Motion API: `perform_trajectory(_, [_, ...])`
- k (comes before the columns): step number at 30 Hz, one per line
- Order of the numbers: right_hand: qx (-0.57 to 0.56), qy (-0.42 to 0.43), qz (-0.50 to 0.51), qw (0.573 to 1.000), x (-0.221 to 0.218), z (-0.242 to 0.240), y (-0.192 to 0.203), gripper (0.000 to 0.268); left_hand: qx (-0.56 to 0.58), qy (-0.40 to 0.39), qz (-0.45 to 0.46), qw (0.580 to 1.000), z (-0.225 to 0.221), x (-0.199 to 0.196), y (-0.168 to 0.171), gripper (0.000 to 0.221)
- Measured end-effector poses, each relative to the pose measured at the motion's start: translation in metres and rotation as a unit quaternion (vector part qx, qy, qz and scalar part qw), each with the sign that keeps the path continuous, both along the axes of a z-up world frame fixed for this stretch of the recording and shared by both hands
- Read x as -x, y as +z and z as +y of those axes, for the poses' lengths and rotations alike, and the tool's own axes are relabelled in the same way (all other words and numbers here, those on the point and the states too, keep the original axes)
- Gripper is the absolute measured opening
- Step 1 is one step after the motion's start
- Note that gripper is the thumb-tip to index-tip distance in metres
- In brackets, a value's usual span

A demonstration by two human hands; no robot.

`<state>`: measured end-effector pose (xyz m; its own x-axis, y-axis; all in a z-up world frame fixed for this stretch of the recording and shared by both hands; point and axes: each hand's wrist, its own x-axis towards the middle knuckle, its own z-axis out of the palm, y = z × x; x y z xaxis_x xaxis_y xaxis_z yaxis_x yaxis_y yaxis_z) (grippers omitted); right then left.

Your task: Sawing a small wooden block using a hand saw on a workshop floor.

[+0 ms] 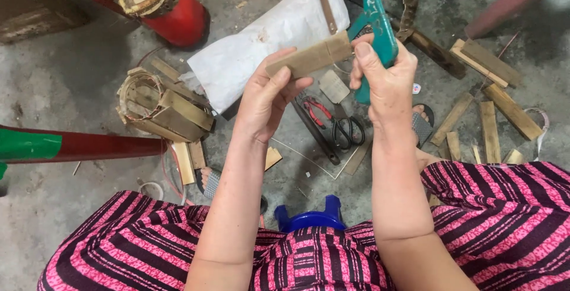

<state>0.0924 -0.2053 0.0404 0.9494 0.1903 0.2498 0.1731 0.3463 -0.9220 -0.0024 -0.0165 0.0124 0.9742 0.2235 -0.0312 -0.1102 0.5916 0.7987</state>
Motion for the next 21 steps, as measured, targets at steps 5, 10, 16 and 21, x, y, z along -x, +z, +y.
perform_trajectory(5, [-0.014, -0.008, 0.03, 0.999, 0.003, 0.002, -0.001, 0.02, -0.015, 0.006, -0.026, 1.0, -0.009, 0.001, 0.008, 0.044])
perform_trajectory(10, [-0.022, -0.001, 0.035, 0.999, 0.0, 0.002, -0.003, 0.022, -0.026, 0.009, -0.055, 0.998, -0.012, 0.002, 0.009, 0.04])
perform_trajectory(16, [-0.043, 0.003, 0.036, 0.998, 0.003, 0.0, 0.002, 0.032, -0.102, 0.015, -0.087, 0.991, -0.016, 0.005, 0.018, 0.028])
perform_trajectory(21, [-0.113, 0.044, 0.121, 0.985, 0.008, -0.004, 0.019, 0.022, -0.207, -0.038, -0.042, 0.977, -0.016, 0.01, 0.035, 0.035])
